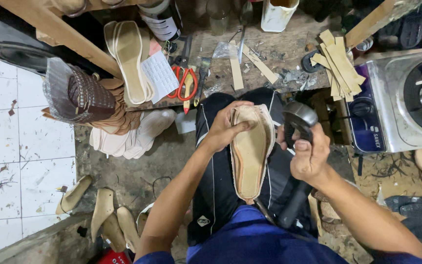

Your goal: The person assembles a shoe sole by placing a patterned insole onto a base sole and pressing the edges with a hammer. They repeatedly tap around the perimeter to secure the layers together.

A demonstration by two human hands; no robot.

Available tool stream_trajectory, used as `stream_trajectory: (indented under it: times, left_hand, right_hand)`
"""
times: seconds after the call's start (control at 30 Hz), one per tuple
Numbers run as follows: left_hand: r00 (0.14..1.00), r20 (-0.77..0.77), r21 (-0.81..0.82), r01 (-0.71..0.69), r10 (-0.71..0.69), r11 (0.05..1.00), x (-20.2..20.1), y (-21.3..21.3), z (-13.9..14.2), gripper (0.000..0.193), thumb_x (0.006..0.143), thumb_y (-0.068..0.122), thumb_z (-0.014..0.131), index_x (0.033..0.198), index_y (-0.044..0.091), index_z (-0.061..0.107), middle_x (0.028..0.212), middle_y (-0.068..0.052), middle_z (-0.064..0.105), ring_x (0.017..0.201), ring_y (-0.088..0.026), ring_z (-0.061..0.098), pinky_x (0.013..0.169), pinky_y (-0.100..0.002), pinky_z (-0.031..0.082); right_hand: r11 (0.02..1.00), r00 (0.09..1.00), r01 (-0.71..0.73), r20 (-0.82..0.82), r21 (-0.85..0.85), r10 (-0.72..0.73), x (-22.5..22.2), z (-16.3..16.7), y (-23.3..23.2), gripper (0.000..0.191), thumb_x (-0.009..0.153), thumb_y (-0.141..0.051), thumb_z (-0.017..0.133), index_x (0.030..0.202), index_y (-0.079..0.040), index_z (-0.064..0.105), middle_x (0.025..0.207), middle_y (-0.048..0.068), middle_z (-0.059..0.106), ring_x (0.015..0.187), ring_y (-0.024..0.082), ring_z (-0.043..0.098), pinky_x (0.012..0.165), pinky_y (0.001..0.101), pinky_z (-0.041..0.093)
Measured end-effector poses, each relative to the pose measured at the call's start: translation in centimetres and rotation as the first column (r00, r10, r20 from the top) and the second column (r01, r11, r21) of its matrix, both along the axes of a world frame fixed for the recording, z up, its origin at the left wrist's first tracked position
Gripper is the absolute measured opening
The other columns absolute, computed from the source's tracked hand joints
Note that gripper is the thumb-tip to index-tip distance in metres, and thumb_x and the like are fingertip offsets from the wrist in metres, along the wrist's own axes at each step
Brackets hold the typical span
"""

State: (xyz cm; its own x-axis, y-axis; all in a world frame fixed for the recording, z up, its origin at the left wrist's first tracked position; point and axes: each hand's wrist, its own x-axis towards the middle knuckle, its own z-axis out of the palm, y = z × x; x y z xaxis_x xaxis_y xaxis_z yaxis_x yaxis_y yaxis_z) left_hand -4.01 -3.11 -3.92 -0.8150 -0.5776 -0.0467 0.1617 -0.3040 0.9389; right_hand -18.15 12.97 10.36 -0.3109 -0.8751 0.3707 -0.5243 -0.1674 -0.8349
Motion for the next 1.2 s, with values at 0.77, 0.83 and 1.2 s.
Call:
stream_trajectory:
  times: [0.77,0.83,1.2]
  left_hand:
    - [0.986,0.075,0.157,-0.157,0.146,0.975,1.7,4.7,4.5,0.047,0.089,0.017,0.077,0.131,0.000,0.063,0.117,-0.007,0.072,0.103,-0.014,0.068,0.093,-0.031,0.055]
    - [0.985,0.083,0.151,-0.163,0.152,0.975,2.0,5.1,5.0,0.048,0.088,0.017,0.078,0.130,0.001,0.062,0.117,-0.007,0.071,0.104,-0.014,0.068,0.093,-0.031,0.055]
    - [0.981,0.135,-0.074,-0.130,0.139,0.989,3.1,6.9,8.6,0.047,0.091,0.017,0.077,0.131,-0.002,0.062,0.118,-0.009,0.071,0.108,-0.014,0.066,0.096,-0.031,0.054]
  right_hand:
    - [0.822,0.706,0.529,-0.647,0.212,-0.288,-11.6,-13.0,-7.8,0.030,0.098,-0.030,0.074,0.116,-0.007,0.066,0.115,0.024,0.053,0.094,0.046,0.062,0.071,0.0547,0.051]
    - [0.830,0.687,0.529,-0.664,0.178,-0.296,-11.7,-13.2,-8.2,0.031,0.098,-0.031,0.074,0.114,-0.006,0.065,0.114,0.024,0.053,0.097,0.045,0.061,0.071,0.0546,0.051]
    - [0.873,0.528,0.488,-0.791,-0.017,-0.310,-10.1,-9.7,-7.5,0.030,0.086,-0.025,0.076,0.106,-0.005,0.067,0.108,0.020,0.058,0.100,0.041,0.060,0.083,0.0515,0.051]
